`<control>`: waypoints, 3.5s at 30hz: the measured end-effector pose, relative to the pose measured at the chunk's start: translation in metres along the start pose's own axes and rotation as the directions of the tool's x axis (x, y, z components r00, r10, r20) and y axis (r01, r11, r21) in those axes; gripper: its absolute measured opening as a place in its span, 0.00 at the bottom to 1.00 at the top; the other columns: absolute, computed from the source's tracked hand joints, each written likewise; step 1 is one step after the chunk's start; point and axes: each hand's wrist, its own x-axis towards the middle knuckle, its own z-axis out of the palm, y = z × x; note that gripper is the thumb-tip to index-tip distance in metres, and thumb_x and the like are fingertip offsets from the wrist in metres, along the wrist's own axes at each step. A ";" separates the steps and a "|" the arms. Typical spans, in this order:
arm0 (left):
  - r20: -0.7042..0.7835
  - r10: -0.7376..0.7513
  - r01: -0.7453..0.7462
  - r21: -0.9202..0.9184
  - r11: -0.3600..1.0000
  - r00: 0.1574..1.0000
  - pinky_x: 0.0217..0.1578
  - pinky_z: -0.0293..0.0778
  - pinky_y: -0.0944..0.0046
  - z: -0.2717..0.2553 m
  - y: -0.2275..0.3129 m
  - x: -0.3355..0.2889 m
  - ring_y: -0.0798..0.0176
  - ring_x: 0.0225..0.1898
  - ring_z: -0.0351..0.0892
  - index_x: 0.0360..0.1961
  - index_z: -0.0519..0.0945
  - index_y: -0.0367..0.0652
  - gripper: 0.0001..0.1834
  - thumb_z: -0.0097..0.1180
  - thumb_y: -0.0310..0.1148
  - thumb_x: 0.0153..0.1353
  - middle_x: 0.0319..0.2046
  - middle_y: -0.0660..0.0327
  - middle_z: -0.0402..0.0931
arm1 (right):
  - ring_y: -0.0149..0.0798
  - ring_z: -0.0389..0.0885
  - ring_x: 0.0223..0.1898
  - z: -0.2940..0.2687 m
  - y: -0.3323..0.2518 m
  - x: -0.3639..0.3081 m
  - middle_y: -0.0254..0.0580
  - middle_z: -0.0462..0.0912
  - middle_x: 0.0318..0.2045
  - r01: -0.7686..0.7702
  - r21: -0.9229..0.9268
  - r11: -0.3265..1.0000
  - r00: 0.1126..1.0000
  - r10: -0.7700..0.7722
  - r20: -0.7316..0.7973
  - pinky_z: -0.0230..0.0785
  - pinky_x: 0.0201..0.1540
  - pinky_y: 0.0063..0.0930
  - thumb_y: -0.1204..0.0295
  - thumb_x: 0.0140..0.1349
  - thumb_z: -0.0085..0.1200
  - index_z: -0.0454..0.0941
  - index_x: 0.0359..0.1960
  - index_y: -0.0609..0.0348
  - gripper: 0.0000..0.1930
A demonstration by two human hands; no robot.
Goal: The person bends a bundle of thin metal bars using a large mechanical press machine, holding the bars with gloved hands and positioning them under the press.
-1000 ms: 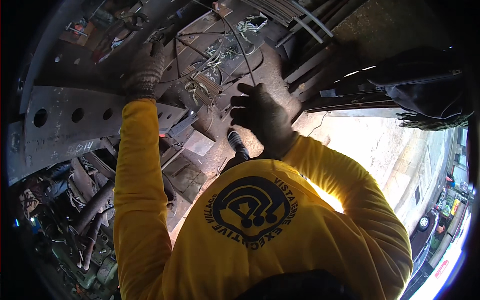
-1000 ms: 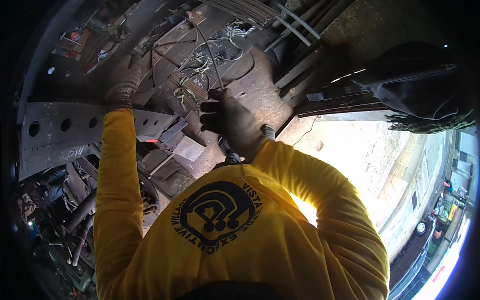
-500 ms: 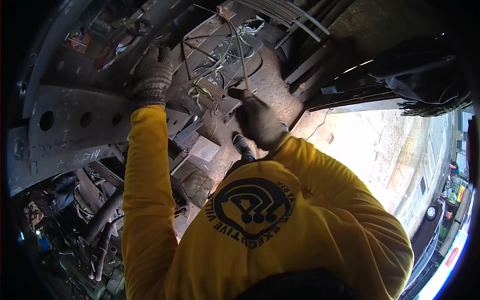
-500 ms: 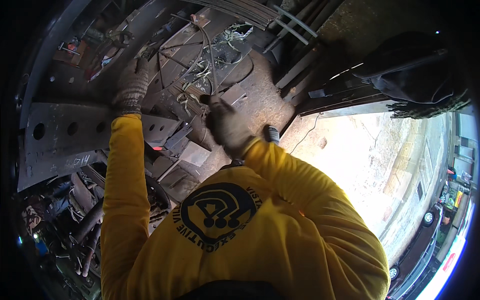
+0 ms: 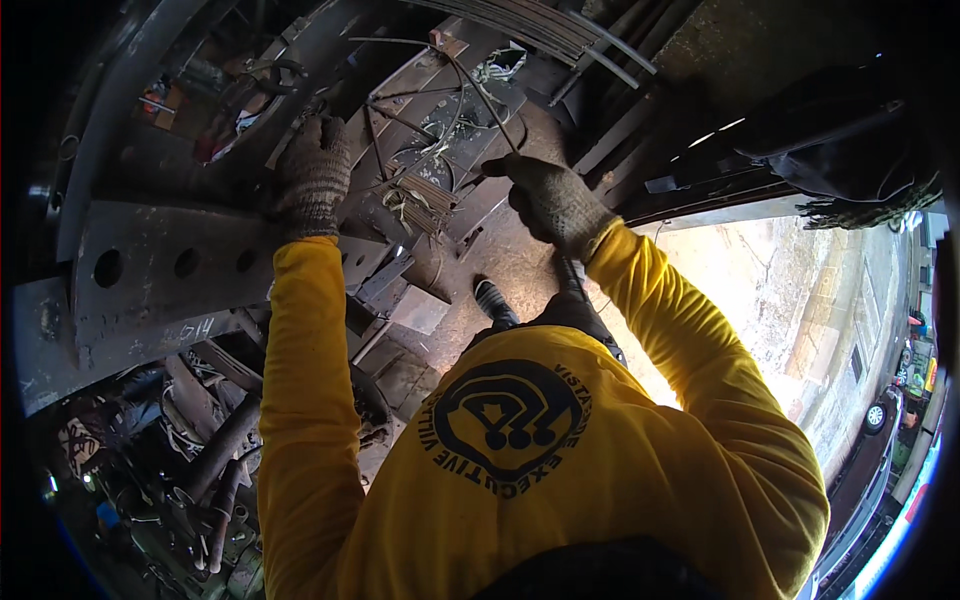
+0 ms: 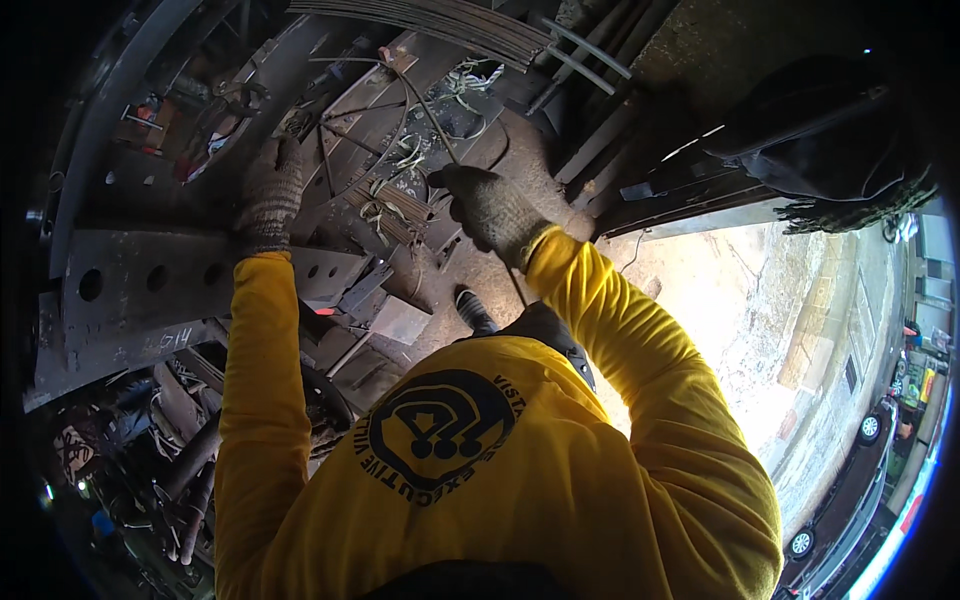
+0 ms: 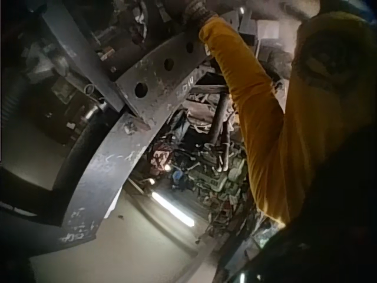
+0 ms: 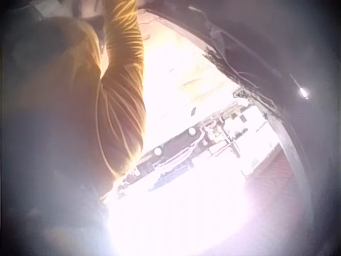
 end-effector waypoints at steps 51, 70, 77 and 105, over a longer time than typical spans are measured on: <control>-0.227 0.150 -0.185 -0.142 0.972 0.962 0.39 0.78 0.54 -0.013 0.015 -0.018 0.46 0.37 0.85 0.43 0.83 0.44 0.17 0.53 0.47 0.71 0.36 0.49 0.84 | 0.31 0.68 0.19 0.068 -0.016 0.081 0.34 0.73 0.23 0.031 0.614 0.789 0.952 0.163 -0.258 0.62 0.21 0.28 0.51 0.73 0.40 0.78 0.58 0.53 0.25; -0.159 0.406 -0.329 0.363 0.872 0.900 0.38 0.79 0.55 -0.009 0.006 -0.017 0.56 0.38 0.85 0.48 0.79 0.51 0.12 0.57 0.35 0.63 0.43 0.63 0.81 | 0.33 0.79 0.33 0.043 -0.017 0.101 0.33 0.78 0.31 0.005 0.927 0.375 0.991 0.120 -0.054 0.76 0.44 0.29 0.47 0.73 0.49 0.79 0.44 0.49 0.20; -0.212 0.604 -0.433 0.523 0.734 0.768 0.35 0.78 0.56 -0.016 0.018 -0.016 0.56 0.35 0.82 0.39 0.79 0.53 0.04 0.54 0.34 0.64 0.37 0.62 0.78 | 0.37 0.80 0.37 0.079 -0.025 0.116 0.45 0.80 0.41 0.117 0.949 0.293 0.961 0.207 -0.182 0.79 0.46 0.38 0.38 0.68 0.49 0.71 0.60 0.58 0.35; -0.380 0.747 -0.631 0.401 0.664 0.546 0.48 0.80 0.59 -0.062 0.132 -0.121 0.57 0.45 0.86 0.56 0.82 0.41 0.19 0.63 0.34 0.65 0.47 0.56 0.85 | 0.47 0.85 0.31 -0.025 -0.018 -0.027 0.45 0.82 0.35 0.677 -0.673 0.296 0.414 -0.910 0.016 0.78 0.33 0.37 0.63 0.53 0.71 0.80 0.51 0.57 0.24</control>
